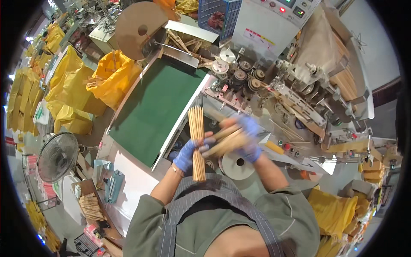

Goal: Picking wooden sticks from a conveyor belt, bundling them, and sealing them in plastic bags using a heat sealer.

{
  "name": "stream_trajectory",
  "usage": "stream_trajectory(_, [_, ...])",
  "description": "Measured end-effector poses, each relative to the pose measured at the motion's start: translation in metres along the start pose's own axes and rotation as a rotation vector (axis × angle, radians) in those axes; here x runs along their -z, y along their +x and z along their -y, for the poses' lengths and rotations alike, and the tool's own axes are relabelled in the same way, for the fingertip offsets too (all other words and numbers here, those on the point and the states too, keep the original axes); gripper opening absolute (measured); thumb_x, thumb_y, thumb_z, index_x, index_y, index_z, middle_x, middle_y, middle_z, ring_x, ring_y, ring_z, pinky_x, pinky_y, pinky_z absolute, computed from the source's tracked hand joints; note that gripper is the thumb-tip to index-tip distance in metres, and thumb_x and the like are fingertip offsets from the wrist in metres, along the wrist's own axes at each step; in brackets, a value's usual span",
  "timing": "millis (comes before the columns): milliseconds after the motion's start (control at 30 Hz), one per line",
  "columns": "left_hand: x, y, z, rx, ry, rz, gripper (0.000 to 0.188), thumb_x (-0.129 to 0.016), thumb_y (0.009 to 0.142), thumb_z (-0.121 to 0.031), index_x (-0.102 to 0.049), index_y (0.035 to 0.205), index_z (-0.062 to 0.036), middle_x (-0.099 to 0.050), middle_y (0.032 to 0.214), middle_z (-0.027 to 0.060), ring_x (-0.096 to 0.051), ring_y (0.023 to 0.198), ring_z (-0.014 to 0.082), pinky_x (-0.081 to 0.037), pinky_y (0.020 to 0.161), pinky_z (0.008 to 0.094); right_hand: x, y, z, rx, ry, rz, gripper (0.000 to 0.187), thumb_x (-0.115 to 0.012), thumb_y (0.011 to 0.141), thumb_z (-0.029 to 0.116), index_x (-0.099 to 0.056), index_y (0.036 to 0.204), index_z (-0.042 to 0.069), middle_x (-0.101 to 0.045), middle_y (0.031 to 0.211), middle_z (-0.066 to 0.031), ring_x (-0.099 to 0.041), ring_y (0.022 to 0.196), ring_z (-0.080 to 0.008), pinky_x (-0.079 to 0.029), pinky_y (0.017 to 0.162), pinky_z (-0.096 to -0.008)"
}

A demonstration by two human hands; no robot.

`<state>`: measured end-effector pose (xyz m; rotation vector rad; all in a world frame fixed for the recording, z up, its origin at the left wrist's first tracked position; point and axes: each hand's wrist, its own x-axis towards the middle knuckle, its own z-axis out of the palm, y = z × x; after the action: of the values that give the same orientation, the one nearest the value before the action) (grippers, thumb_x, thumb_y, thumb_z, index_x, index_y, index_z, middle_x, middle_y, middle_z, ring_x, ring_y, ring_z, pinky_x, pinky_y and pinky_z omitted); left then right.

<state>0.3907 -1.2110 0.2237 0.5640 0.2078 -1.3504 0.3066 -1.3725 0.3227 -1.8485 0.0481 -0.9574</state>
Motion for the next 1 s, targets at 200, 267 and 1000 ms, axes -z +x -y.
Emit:
stream_trajectory(200, [0.023, 0.027, -0.057, -0.124, -0.187, 0.250, 0.041, -0.063, 0.079, -0.016, -0.046, 0.115, -0.0077, -0.054, 0.083, -0.0009, -0.045, 0.066, 0.0089, -0.045, 0.061, 0.0239, -0.076, -0.038, -0.025, 0.368, -0.133, 0.547, 0.021, -0.064, 0.066, 0.010, -0.056, 0.086, 0.007, -0.057, 0.066, -0.0096, -0.058, 0.058, -0.0263, -0.045, 0.049, -0.0340])
stream_trajectory(267, [0.043, 0.017, -0.082, -0.197, -0.192, 0.204, 0.033, -0.064, 0.078, -0.016, -0.050, 0.107, -0.0079, -0.055, 0.083, 0.0002, -0.049, 0.069, 0.0107, -0.047, 0.063, 0.0259, -0.099, -0.027, -0.022, 0.013, -0.109, 0.610, 0.020, -0.062, 0.070, 0.011, -0.056, 0.089, 0.007, -0.055, 0.063, -0.0153, -0.060, 0.062, -0.0264, -0.047, 0.054, -0.0352])
stream_trajectory(1000, [0.142, -0.074, -0.143, -0.665, -0.282, -0.252, 0.030, -0.059, 0.080, -0.011, -0.043, 0.105, -0.0094, -0.050, 0.080, 0.0037, -0.053, 0.070, 0.0157, -0.049, 0.062, 0.0337, -0.448, 0.194, -0.212, -0.511, 0.340, 0.734, 0.033, -0.048, 0.091, 0.025, -0.051, 0.116, 0.003, -0.055, 0.109, -0.0024, -0.050, 0.098, -0.0113, -0.040, 0.086, -0.0236])
